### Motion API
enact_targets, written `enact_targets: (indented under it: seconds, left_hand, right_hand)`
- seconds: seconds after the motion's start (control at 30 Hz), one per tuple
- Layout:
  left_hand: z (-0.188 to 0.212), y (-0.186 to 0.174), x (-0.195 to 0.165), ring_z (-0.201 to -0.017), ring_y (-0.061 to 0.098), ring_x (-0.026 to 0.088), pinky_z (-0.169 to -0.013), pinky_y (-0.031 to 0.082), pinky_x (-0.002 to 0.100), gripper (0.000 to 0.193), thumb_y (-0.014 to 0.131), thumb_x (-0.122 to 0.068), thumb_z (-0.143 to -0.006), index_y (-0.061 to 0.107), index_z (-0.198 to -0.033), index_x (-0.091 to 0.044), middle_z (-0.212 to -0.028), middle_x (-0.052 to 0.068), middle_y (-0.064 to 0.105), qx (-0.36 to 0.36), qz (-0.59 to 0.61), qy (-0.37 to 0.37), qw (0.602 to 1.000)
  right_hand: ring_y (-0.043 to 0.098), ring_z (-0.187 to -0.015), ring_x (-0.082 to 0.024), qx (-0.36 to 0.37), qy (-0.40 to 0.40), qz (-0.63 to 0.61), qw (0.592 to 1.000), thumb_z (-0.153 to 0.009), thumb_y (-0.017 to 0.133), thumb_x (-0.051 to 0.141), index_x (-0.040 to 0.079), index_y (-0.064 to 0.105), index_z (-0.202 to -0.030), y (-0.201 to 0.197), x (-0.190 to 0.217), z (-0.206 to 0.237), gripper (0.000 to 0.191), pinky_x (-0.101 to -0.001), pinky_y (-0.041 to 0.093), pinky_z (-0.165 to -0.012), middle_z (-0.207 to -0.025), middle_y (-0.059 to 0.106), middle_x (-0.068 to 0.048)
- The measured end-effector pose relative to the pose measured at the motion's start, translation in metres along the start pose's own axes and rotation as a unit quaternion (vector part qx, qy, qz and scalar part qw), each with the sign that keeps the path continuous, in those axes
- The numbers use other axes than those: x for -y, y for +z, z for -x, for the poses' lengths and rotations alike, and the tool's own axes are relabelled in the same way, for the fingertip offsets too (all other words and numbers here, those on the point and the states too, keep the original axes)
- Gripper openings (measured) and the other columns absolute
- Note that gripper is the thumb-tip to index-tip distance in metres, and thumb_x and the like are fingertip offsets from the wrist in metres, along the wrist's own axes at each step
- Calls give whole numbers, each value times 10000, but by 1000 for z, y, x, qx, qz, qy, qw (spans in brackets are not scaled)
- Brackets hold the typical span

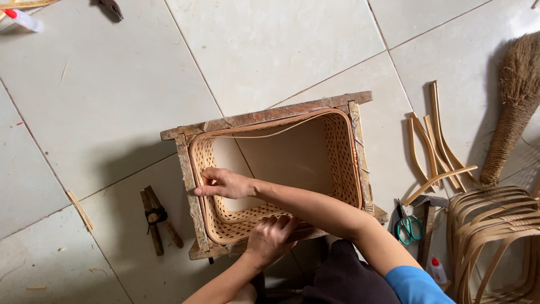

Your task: The person sits on the floor and weaves a woven bamboo panel into a rectangular wooden basket frame, pressing and fitting the woven sheet against the frame walls. They then bend thin bamboo strips across the basket opening, tucking their ends into the weave to form ribs, and finally tap the strips into place with a hammer.

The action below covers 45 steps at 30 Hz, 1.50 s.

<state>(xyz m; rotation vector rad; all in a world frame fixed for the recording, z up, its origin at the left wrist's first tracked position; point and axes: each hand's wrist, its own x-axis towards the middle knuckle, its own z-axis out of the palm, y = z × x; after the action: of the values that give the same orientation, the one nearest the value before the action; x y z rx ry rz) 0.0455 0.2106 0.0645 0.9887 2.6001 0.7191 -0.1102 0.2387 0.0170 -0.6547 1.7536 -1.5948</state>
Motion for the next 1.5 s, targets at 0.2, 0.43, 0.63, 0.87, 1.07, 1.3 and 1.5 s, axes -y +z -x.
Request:
enact_targets:
  seconds: [0.2,0.43,0.63,0.87,1.07,1.3,1.5]
  left_hand:
    - [3,12,2,-830,694,238,-769,569,376,629,803,-453,-848,610,-1346,-121,-966,76,690,16,-27,12,999]
    - [-39,-52,34,-905,733,228,-889,605,409,420,622,-603,-1002,709,-1084,-200,-994,55,767,62,148,31,987]
    - [-184,-87,114,-1058,646,292,-841,600,488,902,374,-803,-856,551,-1345,-66,-1198,155,676,-251,-239,-7,938]
    - [-197,-71,134,-691,589,201,-590,465,345,833,425,-849,-913,634,-1083,-61,-888,77,669,-186,-261,5,947]
    - [-198,-75,136,-670,592,191,-590,468,350,787,493,-841,-899,646,-1007,-76,-835,47,666,-128,-240,0,962]
    - [-200,-80,136,-762,637,206,-673,505,366,749,540,-835,-863,660,-1000,-108,-863,30,679,-148,-209,-4,967]
    - [-202,-78,136,-785,655,220,-663,517,363,780,523,-847,-853,663,-991,-92,-905,54,689,-161,-228,11,960]
  right_hand:
    - [504,-815,-175,1,26,-84,996,-930,635,622,100,495,-789,4,-7,0,559,-362,468,-699,-905,479,-31]
    - [493,-1064,-214,-10,-31,-26,999,-1041,579,544,59,492,-1069,-4,2,13,493,-383,452,-914,-1145,459,-111]
    - [346,-1471,-315,9,-38,-57,998,-1005,577,419,41,429,-1492,7,-6,10,634,-437,312,-1211,-1592,349,-201]
    - [286,-1567,-372,32,-47,6,998,-1013,640,280,35,451,-1548,6,0,2,618,-485,248,-1293,-1664,353,-233]
    - [461,-1425,-324,43,-29,-139,989,-988,664,276,-8,453,-1483,5,3,9,608,-447,386,-1212,-1513,496,-221]
    - [581,-1231,-279,57,-40,-165,984,-995,645,284,5,552,-1309,-3,2,10,430,-439,486,-1105,-1294,616,-162]
    - [630,-1146,-313,28,7,50,998,-958,592,375,64,641,-1155,7,11,-2,371,-470,488,-1082,-1194,678,-151]
